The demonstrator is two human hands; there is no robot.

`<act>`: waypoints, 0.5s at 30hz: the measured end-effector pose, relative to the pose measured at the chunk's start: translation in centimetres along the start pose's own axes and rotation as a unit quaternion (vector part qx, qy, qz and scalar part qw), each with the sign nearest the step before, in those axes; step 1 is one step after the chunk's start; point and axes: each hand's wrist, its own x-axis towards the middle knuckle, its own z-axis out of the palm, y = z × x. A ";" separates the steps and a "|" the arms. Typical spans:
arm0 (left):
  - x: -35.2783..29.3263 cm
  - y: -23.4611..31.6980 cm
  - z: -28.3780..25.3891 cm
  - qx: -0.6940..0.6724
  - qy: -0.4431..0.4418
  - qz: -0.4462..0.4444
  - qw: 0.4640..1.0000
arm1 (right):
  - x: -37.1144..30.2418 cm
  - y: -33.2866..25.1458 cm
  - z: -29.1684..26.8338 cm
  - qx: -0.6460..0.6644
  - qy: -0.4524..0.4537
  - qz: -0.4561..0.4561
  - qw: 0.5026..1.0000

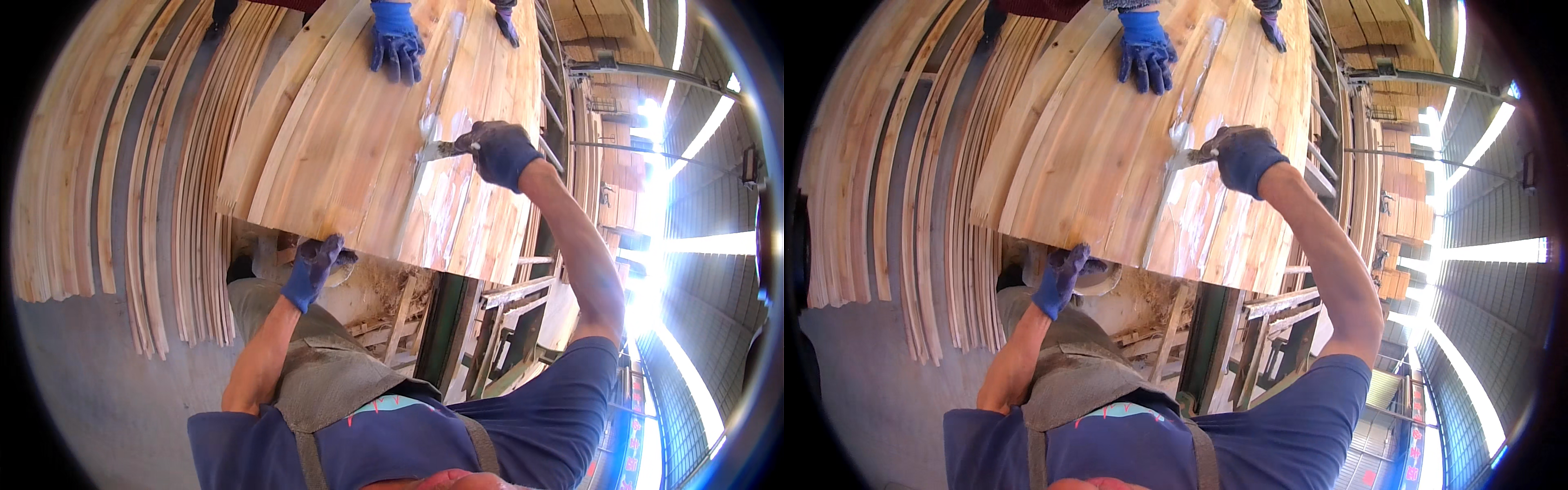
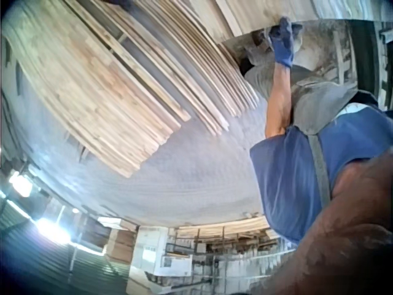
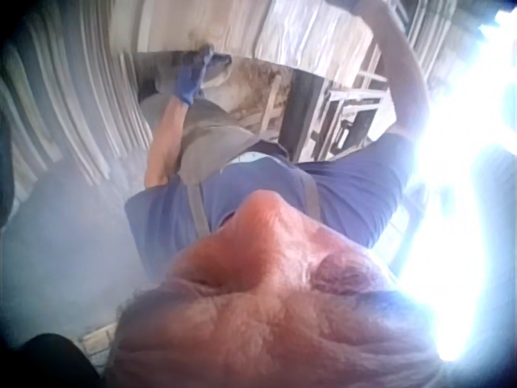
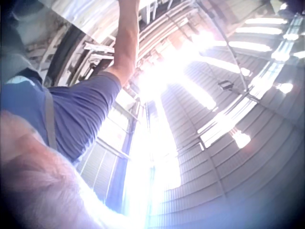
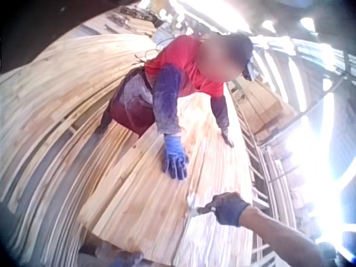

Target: The person applies a white adhesive to the surface of a wooden plank using a putty knife. They repeatedly scoop the adhesive from a metal container and spread it across the wood in long strokes.

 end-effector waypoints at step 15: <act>-0.5 -0.4 -1.4 0.029 -0.005 -0.026 0.999 | 12.1 10.4 1.8 -0.017 0.088 0.095 0.991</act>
